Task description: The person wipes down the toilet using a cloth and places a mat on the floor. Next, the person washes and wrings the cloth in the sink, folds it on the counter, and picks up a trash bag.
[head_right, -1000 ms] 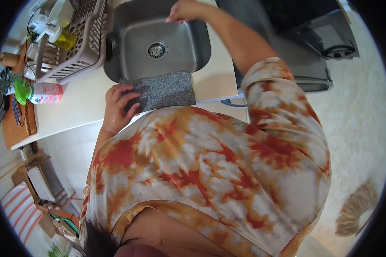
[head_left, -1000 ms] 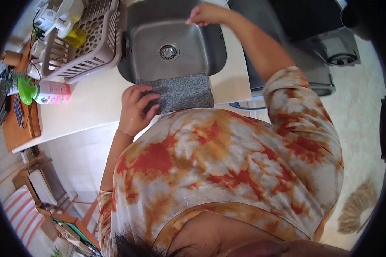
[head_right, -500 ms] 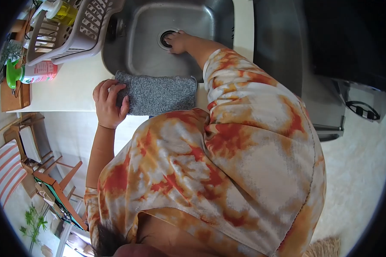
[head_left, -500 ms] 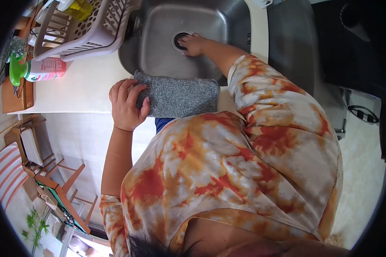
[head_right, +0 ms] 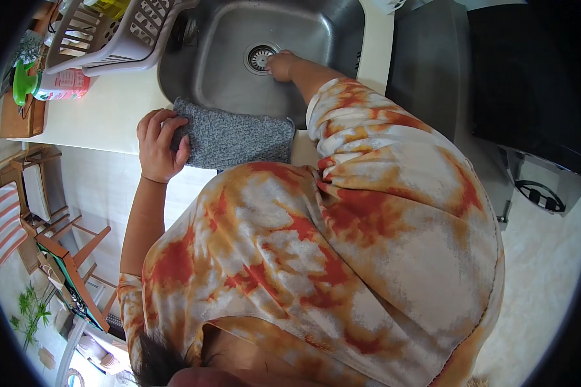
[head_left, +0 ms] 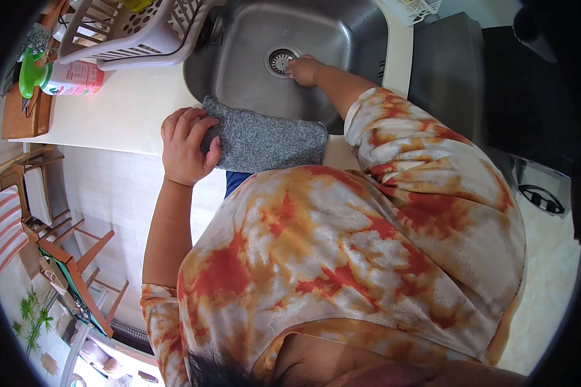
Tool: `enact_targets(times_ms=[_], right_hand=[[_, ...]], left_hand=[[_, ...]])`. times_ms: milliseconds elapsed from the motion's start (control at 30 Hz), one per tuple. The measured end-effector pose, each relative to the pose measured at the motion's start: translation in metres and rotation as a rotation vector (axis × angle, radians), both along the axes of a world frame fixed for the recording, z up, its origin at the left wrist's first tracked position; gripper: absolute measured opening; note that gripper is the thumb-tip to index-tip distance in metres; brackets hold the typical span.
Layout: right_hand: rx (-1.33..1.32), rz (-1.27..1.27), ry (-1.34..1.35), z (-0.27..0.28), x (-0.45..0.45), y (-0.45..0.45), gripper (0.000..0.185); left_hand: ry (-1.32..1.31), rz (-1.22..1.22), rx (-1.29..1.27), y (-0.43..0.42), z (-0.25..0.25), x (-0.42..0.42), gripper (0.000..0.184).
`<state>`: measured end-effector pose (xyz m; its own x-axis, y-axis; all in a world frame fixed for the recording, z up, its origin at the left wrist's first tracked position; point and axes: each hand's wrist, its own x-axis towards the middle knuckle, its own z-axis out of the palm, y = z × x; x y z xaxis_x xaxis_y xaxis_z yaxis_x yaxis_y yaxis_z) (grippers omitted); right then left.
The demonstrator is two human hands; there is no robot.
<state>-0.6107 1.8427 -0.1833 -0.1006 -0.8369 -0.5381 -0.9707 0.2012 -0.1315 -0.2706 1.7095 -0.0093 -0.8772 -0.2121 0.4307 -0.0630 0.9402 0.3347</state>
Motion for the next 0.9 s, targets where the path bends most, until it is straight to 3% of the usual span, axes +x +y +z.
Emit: enact_targets(times_ms=[200, 367, 500, 567, 667, 800, 900], right_hand=[[0.041, -0.126, -0.074, 0.01, -0.014, -0.014, 0.028], [0.049, -0.287, -0.406, 0.0, -0.029, -0.021, 0.027], [-0.061, -0.431, -0.506, -0.017, -0.025, -0.021, 0.027], [-0.117, -0.263, -0.043, -0.01, -0.008, -0.023, 0.036], [-0.067, -0.06, 0.123, -0.005, -0.001, -0.019, 0.047], [-0.046, -0.006, 0.08, -0.001, -0.003, -0.017, 0.045], [0.176, 0.113, 0.136, 0.024, -0.006, -0.023, 0.042]], left_hand=[[-0.007, 0.01, -0.009, 0.001, 0.0, 0.0, 0.028], [-0.013, 0.008, -0.003, 0.002, 0.0, -0.001, 0.027], [-0.013, 0.011, -0.005, 0.001, 0.0, -0.001, 0.028], [-0.015, 0.014, -0.002, 0.001, 0.0, -0.001, 0.028], [-0.013, 0.009, 0.001, 0.0, -0.002, -0.001, 0.027], [-0.014, 0.01, -0.003, 0.0, 0.0, -0.001, 0.028], [-0.009, 0.013, -0.009, 0.0, -0.001, 0.0, 0.028]])
